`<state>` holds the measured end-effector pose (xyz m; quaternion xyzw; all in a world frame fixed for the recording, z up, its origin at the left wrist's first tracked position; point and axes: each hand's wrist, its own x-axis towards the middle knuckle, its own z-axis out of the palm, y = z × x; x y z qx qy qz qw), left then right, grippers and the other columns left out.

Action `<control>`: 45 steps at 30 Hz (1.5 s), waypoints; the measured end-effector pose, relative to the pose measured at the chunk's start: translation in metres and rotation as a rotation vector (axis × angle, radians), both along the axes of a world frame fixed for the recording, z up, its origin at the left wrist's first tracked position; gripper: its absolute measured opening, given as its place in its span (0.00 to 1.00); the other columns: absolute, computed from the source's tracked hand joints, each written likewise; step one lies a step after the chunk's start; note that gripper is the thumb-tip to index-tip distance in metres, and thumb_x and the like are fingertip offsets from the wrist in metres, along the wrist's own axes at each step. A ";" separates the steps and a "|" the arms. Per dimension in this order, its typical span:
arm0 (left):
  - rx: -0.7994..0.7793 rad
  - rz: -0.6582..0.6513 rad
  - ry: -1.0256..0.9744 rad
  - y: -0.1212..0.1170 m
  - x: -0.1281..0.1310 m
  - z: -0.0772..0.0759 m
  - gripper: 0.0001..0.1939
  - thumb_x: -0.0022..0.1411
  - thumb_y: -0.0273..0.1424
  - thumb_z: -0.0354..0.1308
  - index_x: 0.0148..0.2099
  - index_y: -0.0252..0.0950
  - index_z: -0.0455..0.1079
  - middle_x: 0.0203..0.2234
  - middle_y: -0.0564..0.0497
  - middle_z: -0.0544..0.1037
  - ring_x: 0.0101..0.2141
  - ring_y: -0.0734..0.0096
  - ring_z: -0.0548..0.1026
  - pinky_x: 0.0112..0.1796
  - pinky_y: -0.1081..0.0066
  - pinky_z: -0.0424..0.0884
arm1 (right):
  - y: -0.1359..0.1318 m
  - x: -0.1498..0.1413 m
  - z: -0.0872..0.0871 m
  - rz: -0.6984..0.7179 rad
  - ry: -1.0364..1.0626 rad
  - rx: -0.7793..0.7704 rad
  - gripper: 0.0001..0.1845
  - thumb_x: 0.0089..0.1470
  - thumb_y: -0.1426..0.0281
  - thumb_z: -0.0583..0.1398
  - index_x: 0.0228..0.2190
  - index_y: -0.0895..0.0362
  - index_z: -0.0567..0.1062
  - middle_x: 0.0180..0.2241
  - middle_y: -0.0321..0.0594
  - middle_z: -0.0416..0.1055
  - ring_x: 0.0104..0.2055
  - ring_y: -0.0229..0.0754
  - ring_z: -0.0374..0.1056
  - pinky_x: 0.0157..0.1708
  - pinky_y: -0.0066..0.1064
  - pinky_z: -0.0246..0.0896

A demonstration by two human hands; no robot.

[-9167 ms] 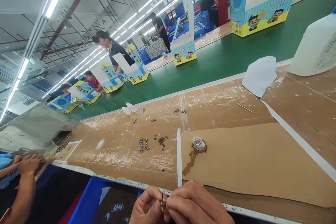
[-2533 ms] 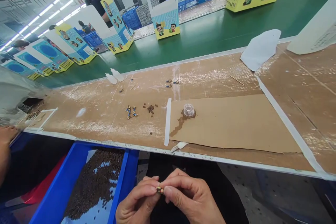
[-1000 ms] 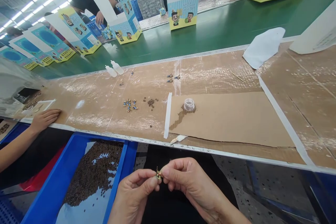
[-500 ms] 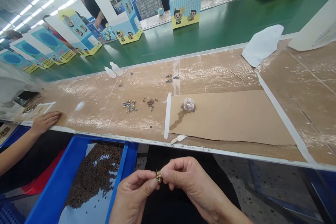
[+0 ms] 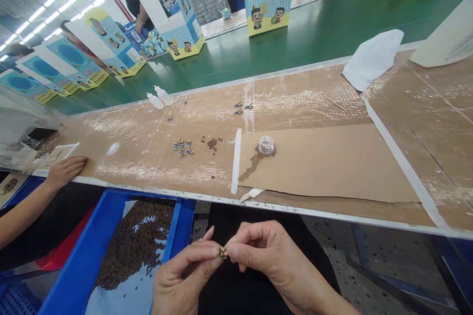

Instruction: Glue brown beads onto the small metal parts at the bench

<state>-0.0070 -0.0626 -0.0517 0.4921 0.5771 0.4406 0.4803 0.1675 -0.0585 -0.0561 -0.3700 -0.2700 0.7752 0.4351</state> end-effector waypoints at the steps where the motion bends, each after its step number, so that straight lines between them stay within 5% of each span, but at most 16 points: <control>1: 0.022 -0.003 0.016 0.000 0.000 0.000 0.04 0.43 0.27 0.69 0.24 0.41 0.79 0.22 0.53 0.80 0.27 0.68 0.78 0.51 0.58 0.69 | -0.001 0.000 0.000 -0.002 -0.009 0.005 0.16 0.40 0.58 0.67 0.21 0.60 0.76 0.23 0.34 0.64 0.26 0.31 0.57 0.30 0.25 0.51; 23: 0.194 0.157 0.087 -0.008 0.016 0.006 0.06 0.42 0.35 0.70 0.26 0.43 0.79 0.24 0.55 0.81 0.26 0.70 0.77 0.54 0.59 0.64 | -0.005 -0.014 -0.003 -0.140 0.010 -0.049 0.16 0.37 0.63 0.69 0.22 0.62 0.73 0.20 0.33 0.62 0.23 0.28 0.53 0.25 0.21 0.49; 28: -0.125 0.114 -0.124 0.000 0.007 0.001 0.08 0.36 0.31 0.73 0.23 0.38 0.78 0.20 0.51 0.80 0.25 0.68 0.77 0.40 0.67 0.74 | -0.006 -0.013 -0.001 -0.112 0.039 -0.003 0.14 0.43 0.62 0.67 0.24 0.61 0.75 0.23 0.34 0.66 0.26 0.29 0.57 0.28 0.21 0.53; 32: -0.423 0.151 -0.436 0.003 0.012 0.000 0.12 0.34 0.31 0.74 0.23 0.35 0.76 0.15 0.52 0.76 0.20 0.76 0.73 0.27 0.76 0.71 | -0.004 -0.012 0.002 -0.096 0.058 0.024 0.13 0.48 0.62 0.64 0.24 0.60 0.76 0.25 0.37 0.69 0.28 0.31 0.63 0.30 0.21 0.57; 45: -0.541 0.133 -0.615 0.003 0.020 0.004 0.11 0.33 0.28 0.74 0.22 0.34 0.75 0.14 0.53 0.74 0.20 0.80 0.71 0.31 0.75 0.71 | -0.003 -0.012 0.006 -0.132 0.139 -0.017 0.11 0.45 0.65 0.66 0.23 0.62 0.76 0.23 0.37 0.69 0.27 0.33 0.66 0.30 0.22 0.61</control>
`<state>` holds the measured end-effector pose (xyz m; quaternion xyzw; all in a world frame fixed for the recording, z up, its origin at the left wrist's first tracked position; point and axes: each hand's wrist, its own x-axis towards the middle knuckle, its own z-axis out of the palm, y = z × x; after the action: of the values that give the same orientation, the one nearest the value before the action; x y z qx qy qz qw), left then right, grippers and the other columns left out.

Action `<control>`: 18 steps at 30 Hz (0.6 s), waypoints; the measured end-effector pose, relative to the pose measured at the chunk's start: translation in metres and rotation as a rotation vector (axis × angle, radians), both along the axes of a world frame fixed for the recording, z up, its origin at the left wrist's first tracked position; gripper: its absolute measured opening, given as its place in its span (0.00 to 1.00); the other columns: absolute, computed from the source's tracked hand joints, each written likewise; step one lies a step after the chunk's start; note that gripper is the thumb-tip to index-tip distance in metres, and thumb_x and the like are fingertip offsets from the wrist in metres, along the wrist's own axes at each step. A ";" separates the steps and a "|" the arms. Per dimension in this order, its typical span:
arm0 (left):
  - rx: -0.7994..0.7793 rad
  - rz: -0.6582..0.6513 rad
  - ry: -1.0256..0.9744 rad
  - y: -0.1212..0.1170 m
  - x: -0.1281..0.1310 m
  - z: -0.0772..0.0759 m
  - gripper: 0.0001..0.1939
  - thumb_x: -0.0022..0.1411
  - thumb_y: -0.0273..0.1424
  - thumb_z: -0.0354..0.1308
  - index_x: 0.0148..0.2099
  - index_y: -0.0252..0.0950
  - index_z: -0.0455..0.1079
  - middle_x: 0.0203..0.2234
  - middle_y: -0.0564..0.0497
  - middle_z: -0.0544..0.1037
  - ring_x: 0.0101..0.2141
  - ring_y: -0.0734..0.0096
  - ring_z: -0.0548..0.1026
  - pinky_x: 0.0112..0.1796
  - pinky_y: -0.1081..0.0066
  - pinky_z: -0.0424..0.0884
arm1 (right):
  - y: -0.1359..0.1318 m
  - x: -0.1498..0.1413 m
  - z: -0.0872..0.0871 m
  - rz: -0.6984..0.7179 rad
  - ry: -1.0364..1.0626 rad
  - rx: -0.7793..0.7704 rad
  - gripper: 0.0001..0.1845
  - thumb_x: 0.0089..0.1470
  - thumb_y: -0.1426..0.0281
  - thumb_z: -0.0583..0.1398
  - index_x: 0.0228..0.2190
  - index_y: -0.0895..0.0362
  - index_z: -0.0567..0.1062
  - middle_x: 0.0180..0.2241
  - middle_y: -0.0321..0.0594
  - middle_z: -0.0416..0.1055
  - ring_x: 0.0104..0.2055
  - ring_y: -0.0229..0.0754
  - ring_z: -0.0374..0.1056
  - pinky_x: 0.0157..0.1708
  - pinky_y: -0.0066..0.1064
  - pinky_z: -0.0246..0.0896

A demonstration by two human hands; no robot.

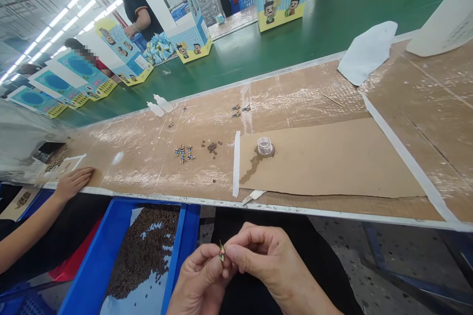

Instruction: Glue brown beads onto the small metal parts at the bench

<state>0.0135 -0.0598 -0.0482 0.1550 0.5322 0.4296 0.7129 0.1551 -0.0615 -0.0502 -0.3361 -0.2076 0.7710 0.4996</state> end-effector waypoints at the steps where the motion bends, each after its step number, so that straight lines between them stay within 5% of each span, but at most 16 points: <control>1: 0.006 -0.002 0.005 0.000 0.000 0.000 0.11 0.33 0.28 0.74 0.22 0.34 0.75 0.14 0.53 0.74 0.20 0.80 0.71 0.31 0.75 0.71 | 0.000 0.000 0.000 -0.001 0.000 -0.005 0.11 0.45 0.66 0.66 0.23 0.62 0.76 0.23 0.37 0.69 0.27 0.33 0.66 0.30 0.22 0.61; 10: 0.172 0.057 0.285 0.000 0.001 0.004 0.13 0.29 0.30 0.75 0.21 0.36 0.76 0.18 0.54 0.78 0.20 0.78 0.73 0.27 0.80 0.72 | -0.002 0.003 -0.004 0.037 -0.069 0.006 0.11 0.44 0.65 0.66 0.24 0.60 0.76 0.25 0.36 0.68 0.29 0.32 0.62 0.31 0.22 0.57; 18: 0.371 0.002 0.398 0.001 -0.012 -0.002 0.09 0.34 0.29 0.74 0.21 0.39 0.77 0.21 0.53 0.80 0.26 0.71 0.78 0.37 0.73 0.77 | 0.000 0.004 -0.002 0.038 -0.092 0.044 0.10 0.47 0.65 0.65 0.22 0.59 0.76 0.24 0.33 0.64 0.28 0.30 0.59 0.30 0.21 0.54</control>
<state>0.0010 -0.0586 -0.0499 0.3639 0.5742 0.4816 0.5532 0.1587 -0.0610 -0.0526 -0.3562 -0.2539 0.7592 0.4821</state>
